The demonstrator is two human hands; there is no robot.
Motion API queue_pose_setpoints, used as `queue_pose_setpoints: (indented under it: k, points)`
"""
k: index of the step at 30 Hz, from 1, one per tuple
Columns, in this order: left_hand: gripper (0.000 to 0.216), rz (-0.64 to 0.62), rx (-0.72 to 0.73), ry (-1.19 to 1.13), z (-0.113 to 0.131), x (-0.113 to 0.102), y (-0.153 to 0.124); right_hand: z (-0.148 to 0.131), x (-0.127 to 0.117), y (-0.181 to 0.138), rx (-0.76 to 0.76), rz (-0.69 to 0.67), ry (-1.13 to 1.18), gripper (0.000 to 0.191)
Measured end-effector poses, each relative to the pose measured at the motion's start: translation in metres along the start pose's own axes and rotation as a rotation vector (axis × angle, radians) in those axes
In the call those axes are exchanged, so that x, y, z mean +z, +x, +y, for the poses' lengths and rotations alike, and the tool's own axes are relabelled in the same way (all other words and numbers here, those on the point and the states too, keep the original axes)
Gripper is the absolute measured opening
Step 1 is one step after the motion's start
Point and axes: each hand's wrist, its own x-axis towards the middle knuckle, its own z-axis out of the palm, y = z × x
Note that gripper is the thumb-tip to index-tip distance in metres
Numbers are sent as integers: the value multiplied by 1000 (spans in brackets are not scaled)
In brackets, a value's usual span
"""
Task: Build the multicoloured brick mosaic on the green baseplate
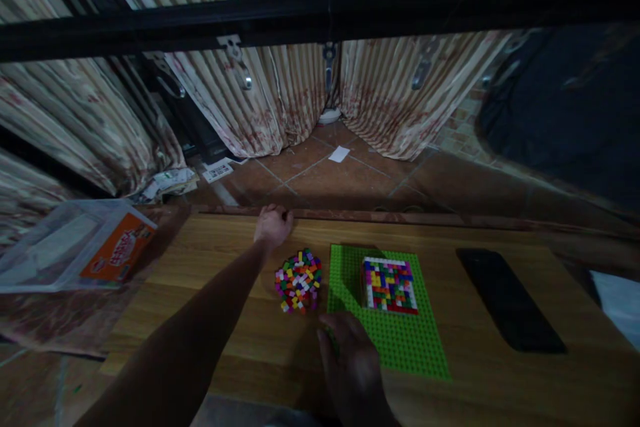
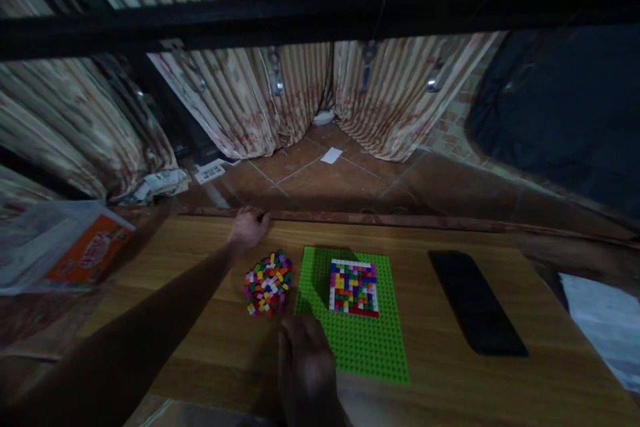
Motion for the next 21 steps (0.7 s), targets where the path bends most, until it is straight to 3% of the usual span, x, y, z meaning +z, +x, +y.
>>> queue_pose_setpoints:
  k: [13, 21]
  points:
    - [39, 8, -1, 29, -1, 1, 1, 24, 29, 16, -145, -145, -320, 21]
    - [40, 11, 38, 45, -5, 2, 4, 15, 18, 13, -135, -101, -187, 21]
